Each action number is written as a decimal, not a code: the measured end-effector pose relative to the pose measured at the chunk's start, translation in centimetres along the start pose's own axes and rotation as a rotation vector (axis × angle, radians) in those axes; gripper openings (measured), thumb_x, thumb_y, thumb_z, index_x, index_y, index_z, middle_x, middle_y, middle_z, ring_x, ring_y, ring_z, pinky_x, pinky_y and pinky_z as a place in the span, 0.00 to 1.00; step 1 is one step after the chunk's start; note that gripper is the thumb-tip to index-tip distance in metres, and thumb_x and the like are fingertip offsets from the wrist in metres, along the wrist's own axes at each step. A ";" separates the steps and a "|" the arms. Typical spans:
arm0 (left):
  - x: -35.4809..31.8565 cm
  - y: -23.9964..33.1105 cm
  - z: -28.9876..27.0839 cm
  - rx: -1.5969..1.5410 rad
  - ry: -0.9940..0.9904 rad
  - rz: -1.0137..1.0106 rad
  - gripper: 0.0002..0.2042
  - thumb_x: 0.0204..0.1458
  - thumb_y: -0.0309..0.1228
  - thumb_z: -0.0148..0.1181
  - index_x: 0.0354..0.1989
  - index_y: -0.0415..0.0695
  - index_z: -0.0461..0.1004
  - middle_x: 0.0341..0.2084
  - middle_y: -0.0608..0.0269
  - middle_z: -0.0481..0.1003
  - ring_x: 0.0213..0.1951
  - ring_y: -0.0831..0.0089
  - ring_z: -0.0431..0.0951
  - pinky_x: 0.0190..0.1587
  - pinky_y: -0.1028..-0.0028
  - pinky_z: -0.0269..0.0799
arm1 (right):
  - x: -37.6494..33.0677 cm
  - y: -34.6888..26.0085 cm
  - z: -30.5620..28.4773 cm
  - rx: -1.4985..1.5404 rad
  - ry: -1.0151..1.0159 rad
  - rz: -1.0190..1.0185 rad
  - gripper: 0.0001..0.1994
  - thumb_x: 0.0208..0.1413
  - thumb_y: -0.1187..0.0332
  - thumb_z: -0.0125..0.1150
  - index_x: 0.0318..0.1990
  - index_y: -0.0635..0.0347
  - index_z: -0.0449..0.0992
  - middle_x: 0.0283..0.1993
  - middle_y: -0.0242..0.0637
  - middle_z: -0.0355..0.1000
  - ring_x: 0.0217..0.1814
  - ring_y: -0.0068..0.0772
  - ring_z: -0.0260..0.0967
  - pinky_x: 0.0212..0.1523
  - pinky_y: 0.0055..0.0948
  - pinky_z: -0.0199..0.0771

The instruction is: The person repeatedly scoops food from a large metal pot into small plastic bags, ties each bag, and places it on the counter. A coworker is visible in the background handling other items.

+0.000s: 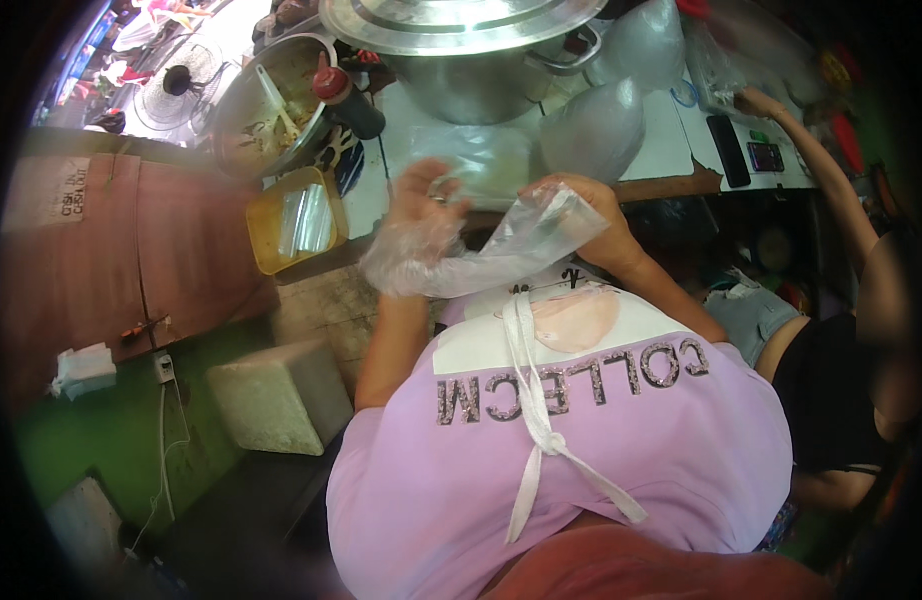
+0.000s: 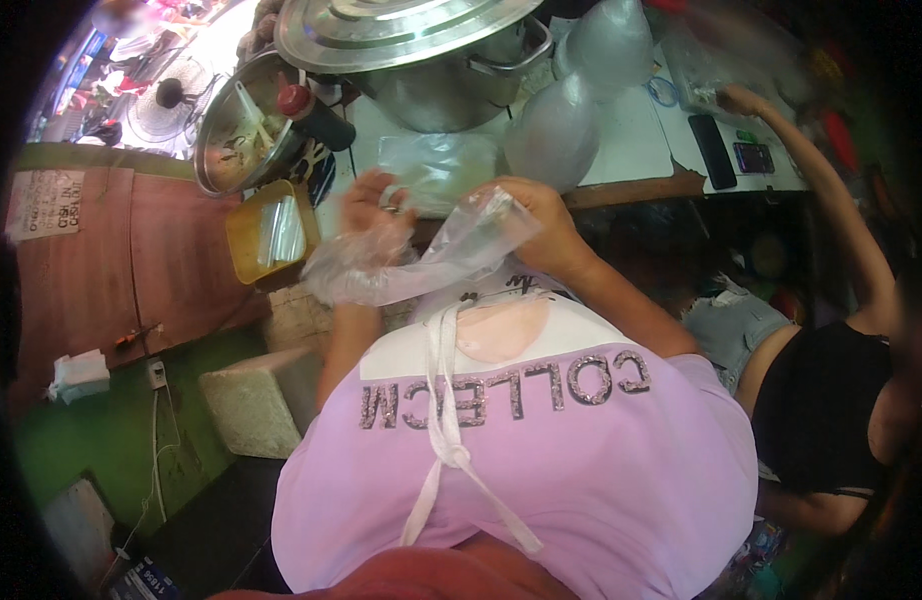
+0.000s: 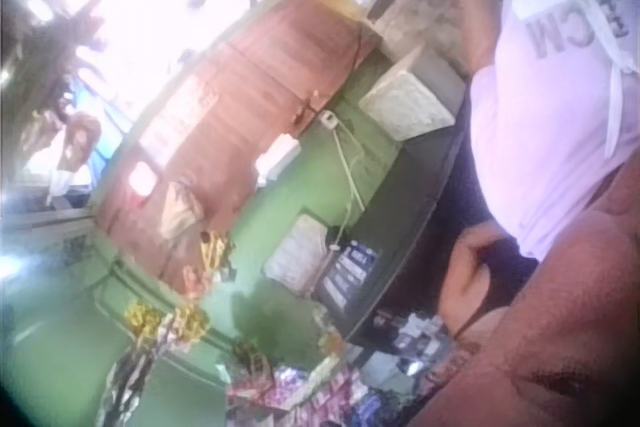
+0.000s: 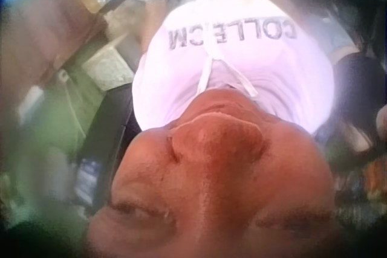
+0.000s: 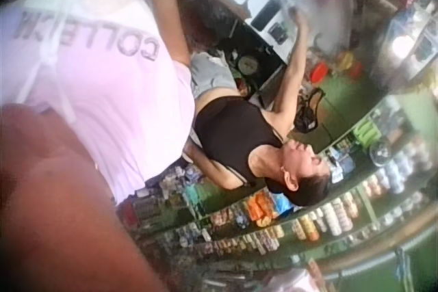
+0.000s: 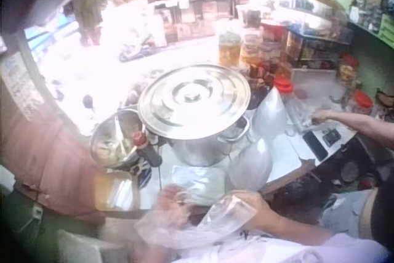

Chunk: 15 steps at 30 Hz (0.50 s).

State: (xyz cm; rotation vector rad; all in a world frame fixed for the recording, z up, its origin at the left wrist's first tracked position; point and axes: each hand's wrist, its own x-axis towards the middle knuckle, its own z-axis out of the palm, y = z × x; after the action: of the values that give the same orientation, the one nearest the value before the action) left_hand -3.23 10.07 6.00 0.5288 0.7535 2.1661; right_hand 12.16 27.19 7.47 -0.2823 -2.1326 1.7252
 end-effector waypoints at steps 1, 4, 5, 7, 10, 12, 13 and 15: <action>0.8 -1.5 0.5 0.425 0.112 -0.064 0.20 0.56 0.33 0.63 0.55 0.43 0.66 0.48 0.57 0.71 0.46 0.67 0.72 0.49 0.69 0.71 | 0.8 -0.4 0.2 -0.133 0.001 -0.120 0.08 0.57 0.70 0.59 0.42 0.60 0.80 0.41 0.39 0.78 0.42 0.35 0.76 0.44 0.31 0.73; 0.6 -4.9 2.1 0.369 0.073 -0.192 0.12 0.55 0.26 0.63 0.46 0.41 0.71 0.38 0.65 0.73 0.40 0.78 0.71 0.45 0.79 0.68 | 2.4 -1.1 0.2 -0.616 0.118 -0.499 0.09 0.57 0.71 0.56 0.42 0.58 0.80 0.48 0.43 0.77 0.47 0.46 0.74 0.49 0.37 0.70; 0.6 -5.4 2.5 0.334 -0.022 -0.130 0.10 0.56 0.24 0.63 0.44 0.40 0.72 0.36 0.67 0.73 0.39 0.80 0.71 0.44 0.81 0.67 | 2.8 -1.2 0.0 -0.651 0.161 -0.634 0.09 0.57 0.71 0.56 0.43 0.58 0.80 0.49 0.44 0.77 0.48 0.46 0.74 0.51 0.37 0.70; 1.0 -5.4 2.6 0.445 0.021 -0.047 0.06 0.57 0.24 0.61 0.41 0.41 0.72 0.37 0.66 0.74 0.41 0.79 0.72 0.44 0.79 0.68 | 2.8 -1.5 -0.4 -0.547 0.113 -0.525 0.09 0.58 0.72 0.55 0.43 0.58 0.79 0.50 0.43 0.76 0.50 0.45 0.74 0.54 0.36 0.68; 1.5 -4.9 3.0 0.309 -0.042 0.100 0.04 0.60 0.27 0.59 0.40 0.42 0.71 0.38 0.63 0.76 0.44 0.75 0.75 0.47 0.75 0.70 | 1.5 -1.6 -0.9 -0.026 0.084 -0.177 0.09 0.59 0.72 0.54 0.44 0.60 0.79 0.50 0.43 0.76 0.51 0.43 0.74 0.56 0.36 0.67; 1.7 -4.6 3.2 0.088 -0.023 -0.023 0.04 0.61 0.29 0.56 0.40 0.43 0.69 0.40 0.61 0.77 0.46 0.71 0.76 0.50 0.72 0.72 | 0.6 -1.4 -1.6 0.388 0.114 0.034 0.09 0.61 0.71 0.53 0.43 0.62 0.78 0.48 0.43 0.77 0.51 0.41 0.74 0.57 0.36 0.67; 1.9 -4.6 3.2 -0.063 -0.031 -0.052 0.04 0.62 0.30 0.55 0.40 0.44 0.68 0.40 0.60 0.77 0.46 0.69 0.77 0.51 0.70 0.72 | 0.5 -1.1 -2.3 0.570 0.147 0.094 0.09 0.61 0.70 0.52 0.41 0.63 0.78 0.47 0.43 0.77 0.50 0.40 0.74 0.57 0.37 0.68; 2.6 -4.4 3.1 -0.383 -0.145 -0.121 0.05 0.63 0.32 0.52 0.41 0.47 0.65 0.40 0.58 0.77 0.48 0.66 0.77 0.54 0.66 0.72 | -0.1 -0.6 -4.2 0.903 0.140 0.167 0.09 0.63 0.68 0.50 0.37 0.62 0.76 0.42 0.41 0.76 0.47 0.36 0.73 0.56 0.38 0.68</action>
State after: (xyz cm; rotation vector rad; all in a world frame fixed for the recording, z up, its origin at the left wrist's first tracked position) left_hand -0.74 15.50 5.69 0.4216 0.2733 2.0638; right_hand 14.00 30.79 8.77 -0.3024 -1.0818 2.4615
